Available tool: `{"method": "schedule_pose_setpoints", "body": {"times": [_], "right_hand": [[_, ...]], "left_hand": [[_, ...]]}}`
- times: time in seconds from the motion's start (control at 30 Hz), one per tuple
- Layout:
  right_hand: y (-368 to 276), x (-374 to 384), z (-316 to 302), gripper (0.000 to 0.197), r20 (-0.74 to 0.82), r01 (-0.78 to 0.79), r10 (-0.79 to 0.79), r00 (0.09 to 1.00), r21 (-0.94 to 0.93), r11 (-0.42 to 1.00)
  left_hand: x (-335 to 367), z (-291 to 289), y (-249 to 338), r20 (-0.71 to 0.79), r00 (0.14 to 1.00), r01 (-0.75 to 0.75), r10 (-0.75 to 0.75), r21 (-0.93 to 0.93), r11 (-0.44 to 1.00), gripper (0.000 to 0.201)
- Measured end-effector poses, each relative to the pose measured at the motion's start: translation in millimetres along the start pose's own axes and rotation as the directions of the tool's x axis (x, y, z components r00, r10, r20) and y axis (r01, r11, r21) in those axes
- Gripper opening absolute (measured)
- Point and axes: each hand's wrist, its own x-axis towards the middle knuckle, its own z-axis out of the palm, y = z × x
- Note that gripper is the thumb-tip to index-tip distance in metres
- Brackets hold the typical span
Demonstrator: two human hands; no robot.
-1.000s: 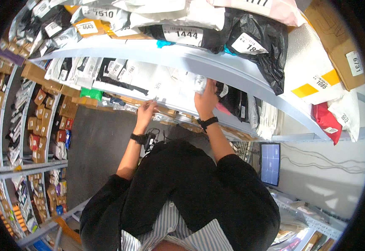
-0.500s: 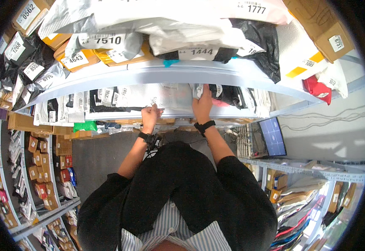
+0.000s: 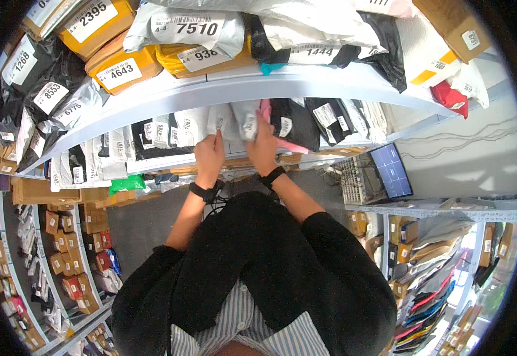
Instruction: The person picks up and places various packages, boxes, and envelopes on shelves, using a handheld scanner to check barcodes.
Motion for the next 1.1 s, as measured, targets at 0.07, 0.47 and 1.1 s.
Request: {"method": "schedule_pose_setpoints", "body": {"times": [0.07, 0.47, 1.1], "right_hand": [[-19, 0, 8, 0.076, -0.015, 0.037, -0.037, 0.999, 0.008, 0.999], [-17, 9, -26, 0.078, 0.333, 0.013, -0.095, 0.938, 0.24, 0.971], [157, 6, -180, 0.029, -0.373, -0.265, 0.276, 0.886, 0.082, 0.961]], "left_hand": [[-10, -1, -22, -0.05, 0.995, 0.08, -0.081, -0.029, 0.996, 0.039], [-22, 1, -43, 0.323, 0.916, 0.323, -0.238, -0.244, 0.914, 0.027], [-34, 98, 70, 0.548, 0.831, 0.387, -0.095, -0.447, 0.806, 0.021]]}}
